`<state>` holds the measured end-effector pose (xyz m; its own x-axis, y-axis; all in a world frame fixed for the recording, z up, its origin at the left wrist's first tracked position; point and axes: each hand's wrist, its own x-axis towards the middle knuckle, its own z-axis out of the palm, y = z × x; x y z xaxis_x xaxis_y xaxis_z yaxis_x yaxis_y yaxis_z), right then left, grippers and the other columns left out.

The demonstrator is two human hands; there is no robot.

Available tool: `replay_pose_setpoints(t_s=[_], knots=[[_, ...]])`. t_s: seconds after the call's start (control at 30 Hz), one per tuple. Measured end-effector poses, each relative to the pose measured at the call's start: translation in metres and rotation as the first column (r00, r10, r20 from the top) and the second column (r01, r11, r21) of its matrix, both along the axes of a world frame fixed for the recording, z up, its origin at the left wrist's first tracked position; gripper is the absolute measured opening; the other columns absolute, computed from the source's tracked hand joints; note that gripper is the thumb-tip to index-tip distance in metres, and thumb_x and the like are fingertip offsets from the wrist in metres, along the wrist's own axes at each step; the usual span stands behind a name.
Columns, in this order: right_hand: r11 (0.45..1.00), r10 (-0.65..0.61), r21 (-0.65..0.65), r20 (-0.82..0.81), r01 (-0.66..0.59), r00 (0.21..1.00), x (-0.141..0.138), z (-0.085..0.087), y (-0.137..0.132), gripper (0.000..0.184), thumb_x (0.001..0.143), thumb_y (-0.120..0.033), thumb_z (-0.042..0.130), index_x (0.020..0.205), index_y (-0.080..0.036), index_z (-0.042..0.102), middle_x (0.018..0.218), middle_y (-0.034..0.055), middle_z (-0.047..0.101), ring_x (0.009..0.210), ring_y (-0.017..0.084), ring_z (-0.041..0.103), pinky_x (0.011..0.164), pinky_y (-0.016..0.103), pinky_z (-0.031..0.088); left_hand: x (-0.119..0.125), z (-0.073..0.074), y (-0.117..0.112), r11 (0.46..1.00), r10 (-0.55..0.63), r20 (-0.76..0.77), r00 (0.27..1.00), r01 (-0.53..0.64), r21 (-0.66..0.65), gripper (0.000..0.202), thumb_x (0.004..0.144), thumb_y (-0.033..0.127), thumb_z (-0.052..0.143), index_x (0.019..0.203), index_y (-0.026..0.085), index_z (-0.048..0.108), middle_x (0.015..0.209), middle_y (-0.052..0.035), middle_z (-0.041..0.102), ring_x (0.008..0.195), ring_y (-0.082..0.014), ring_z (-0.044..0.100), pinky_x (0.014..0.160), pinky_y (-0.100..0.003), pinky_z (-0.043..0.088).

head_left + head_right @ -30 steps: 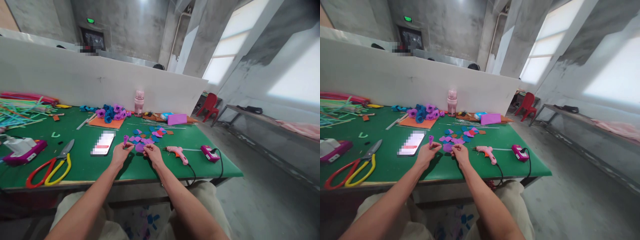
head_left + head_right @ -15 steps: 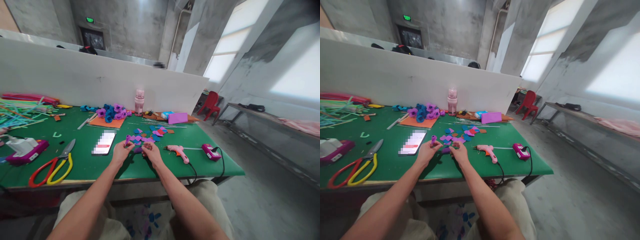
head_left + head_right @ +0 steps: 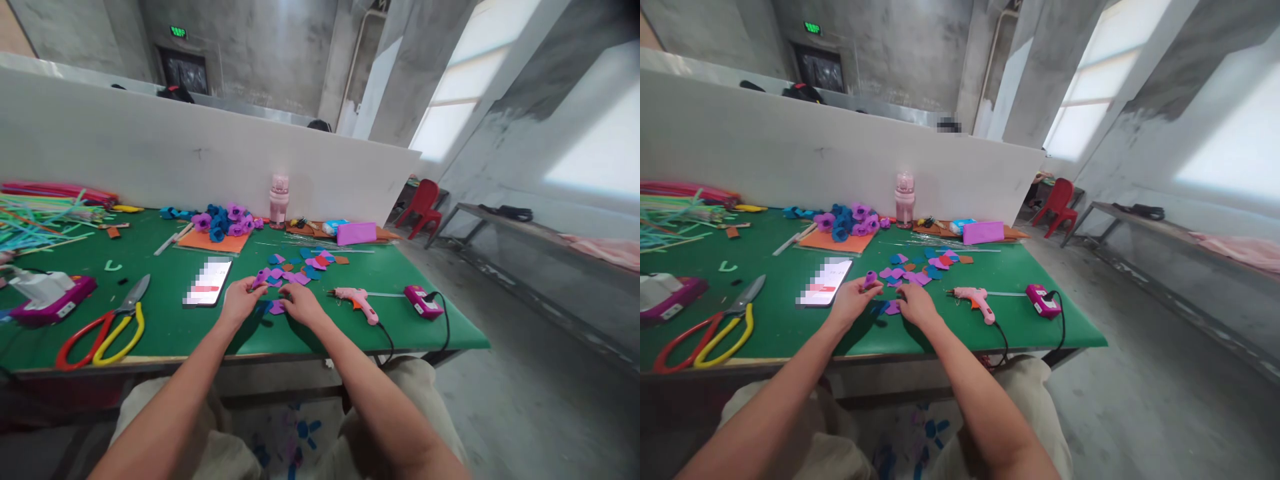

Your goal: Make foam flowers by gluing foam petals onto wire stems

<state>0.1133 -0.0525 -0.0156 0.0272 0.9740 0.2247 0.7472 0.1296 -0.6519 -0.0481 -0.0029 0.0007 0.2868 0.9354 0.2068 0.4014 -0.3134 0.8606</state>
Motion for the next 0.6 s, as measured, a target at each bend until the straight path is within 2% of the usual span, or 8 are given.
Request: replay_pose_setpoints(t_s=[0.1,0.17,0.23,0.3,0.43,0.53,0.6], knots=[[0.997,0.009,-0.082,0.037,-0.006,0.999,0.002,0.002,0.005,0.013,0.06,-0.014,0.066,0.07,-0.018,0.06,0.076,0.0019,0.058,0.075,0.016,0.053,0.072,0.028,0.04,-0.008,0.003,0.001,0.993,-0.118,-0.11,0.987,0.118,-0.012,0.031,0.068,0.045,0.053,0.067,0.017,0.067,0.063,-0.0014,0.067,0.063,-0.0167,0.058,0.06,-0.024,0.04],[0.993,0.005,-0.119,0.027,-0.002,1.0,0.002,0.004,0.008,0.013,0.057,-0.012,0.066,0.058,-0.018,0.055,0.066,-0.0003,0.055,0.068,0.014,0.051,0.067,0.026,0.039,-0.012,0.003,0.001,0.96,-0.268,-0.128,0.955,0.253,-0.122,0.037,0.072,0.048,0.048,0.067,0.017,0.068,0.062,-0.0025,0.068,0.06,-0.0167,0.057,0.057,-0.024,0.039],[0.992,-0.017,-0.127,-0.011,0.015,1.0,0.004,0.006,0.008,0.015,0.057,-0.009,0.063,0.053,-0.018,0.052,0.059,-0.002,0.052,0.063,0.013,0.05,0.064,0.025,0.039,-0.013,0.003,0.0,0.914,-0.359,-0.09,0.929,0.331,-0.234,0.04,0.074,0.05,0.044,0.074,0.018,0.069,0.063,-0.0036,0.069,0.058,-0.017,0.057,0.055,-0.024,0.039],[0.992,-0.062,-0.113,-0.072,0.054,0.995,0.007,0.006,0.004,0.014,0.059,-0.007,0.058,0.055,-0.019,0.051,0.056,-0.0029,0.051,0.061,0.013,0.05,0.062,0.025,0.039,-0.01,0.002,0.0,0.914,-0.343,-0.038,0.938,0.324,-0.243,0.041,0.075,0.05,0.043,0.078,0.019,0.069,0.069,-0.0051,0.07,0.062,-0.0183,0.059,0.056,-0.025,0.04],[0.985,-0.16,-0.11,-0.262,0.135,0.952,0.015,0.002,-0.014,0.012,0.063,-0.01,0.054,0.071,-0.019,0.054,0.057,-0.0047,0.053,0.055,0.011,0.051,0.055,0.023,0.041,-0.001,0.004,0.0,0.963,-0.243,0.046,0.969,0.247,-0.106,0.041,0.075,0.049,0.044,0.085,0.017,0.069,0.088,-0.0068,0.069,0.082,-0.0214,0.06,0.07,-0.027,0.042],[0.98,-0.186,-0.145,-0.421,0.137,0.888,0.013,0.0,-0.031,0.017,0.068,-0.018,0.052,0.085,-0.018,0.053,0.06,-0.0044,0.056,0.049,0.01,0.052,0.049,0.023,0.044,0.006,0.006,-0.006,0.971,-0.206,0.054,0.977,0.211,-0.11,0.036,0.072,0.047,0.051,0.082,0.017,0.068,0.085,-0.0057,0.069,0.083,-0.0211,0.06,0.075,-0.028,0.041],[0.982,-0.176,-0.156,-0.579,0.103,0.796,0.004,0.001,-0.041,0.019,0.069,-0.024,0.054,0.087,-0.017,0.052,0.062,-0.0038,0.057,0.048,0.009,0.053,0.05,0.023,0.047,0.012,0.007,-0.014,0.963,-0.216,0.097,0.972,0.228,-0.146,0.034,0.066,0.043,0.059,0.084,0.016,0.067,0.085,-0.0053,0.069,0.083,-0.0204,0.06,0.076,-0.027,0.042]])
